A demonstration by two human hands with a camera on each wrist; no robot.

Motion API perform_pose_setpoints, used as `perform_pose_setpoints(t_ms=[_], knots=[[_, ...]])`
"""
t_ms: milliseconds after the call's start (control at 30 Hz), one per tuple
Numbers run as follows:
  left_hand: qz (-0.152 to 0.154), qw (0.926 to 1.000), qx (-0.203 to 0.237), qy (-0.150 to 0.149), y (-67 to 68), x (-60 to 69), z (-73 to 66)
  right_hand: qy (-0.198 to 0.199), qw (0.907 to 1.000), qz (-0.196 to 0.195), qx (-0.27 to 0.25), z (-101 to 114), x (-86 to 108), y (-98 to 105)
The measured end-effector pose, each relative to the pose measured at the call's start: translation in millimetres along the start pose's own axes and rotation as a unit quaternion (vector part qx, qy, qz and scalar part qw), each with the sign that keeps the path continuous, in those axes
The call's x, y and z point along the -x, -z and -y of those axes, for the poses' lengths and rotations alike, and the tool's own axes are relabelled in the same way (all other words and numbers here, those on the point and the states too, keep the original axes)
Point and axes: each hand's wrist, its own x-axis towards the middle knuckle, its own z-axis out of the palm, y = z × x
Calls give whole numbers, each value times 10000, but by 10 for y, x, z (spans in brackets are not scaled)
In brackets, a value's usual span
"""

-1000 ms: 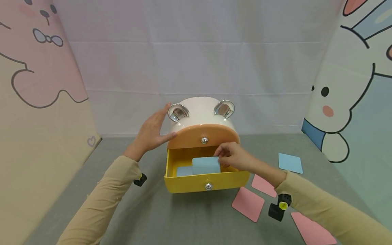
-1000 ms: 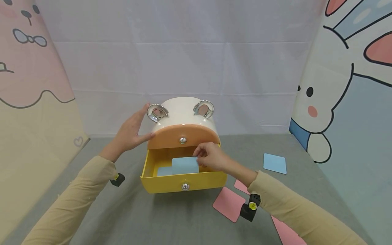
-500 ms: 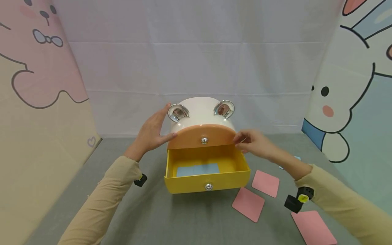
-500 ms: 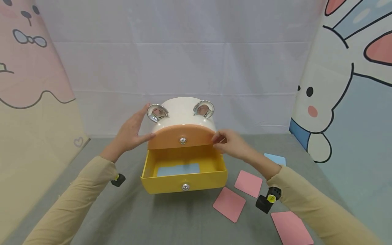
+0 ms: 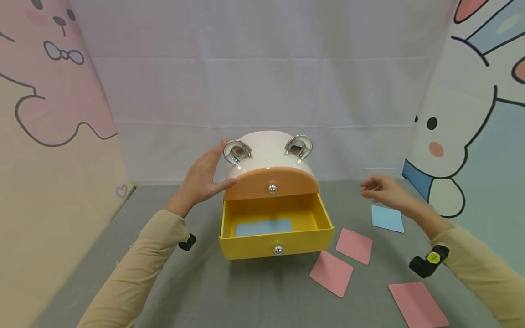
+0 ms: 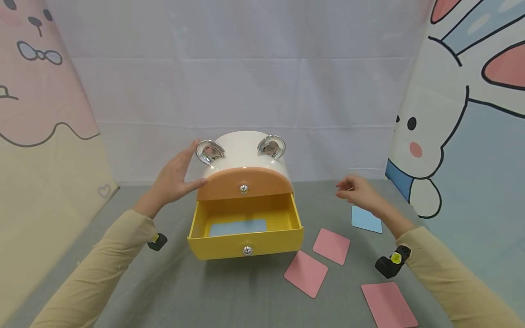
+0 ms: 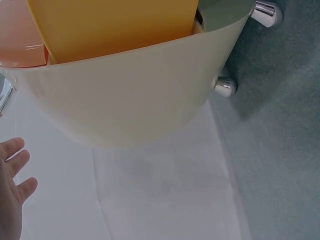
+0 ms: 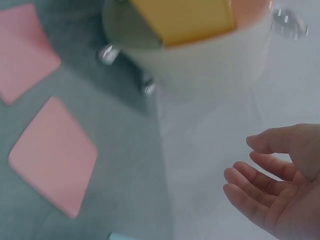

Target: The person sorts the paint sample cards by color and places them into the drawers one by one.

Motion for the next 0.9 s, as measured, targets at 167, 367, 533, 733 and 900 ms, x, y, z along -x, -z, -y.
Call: perform_pose_setpoints(t_ms=[167,367,533,733,900], knots=[[-15,10000,-1,15,-4,7,2,-397,9988,206,198,-470,83,37],[-40,10000,7,24,-2,11,7,-908,9951,102,365,-925,178,8],[-34,10000,18,1,-8,12,10,-1162,9918,-378,365,-1210,221,-48],[-23,10000,18,14,-10,7,-2,-1105,9853,-1153,601,-1518,189,-122],[-32,10000,24,3,-6,2,-8,-1303,9813,-1172,791,-1655,147,-162]])
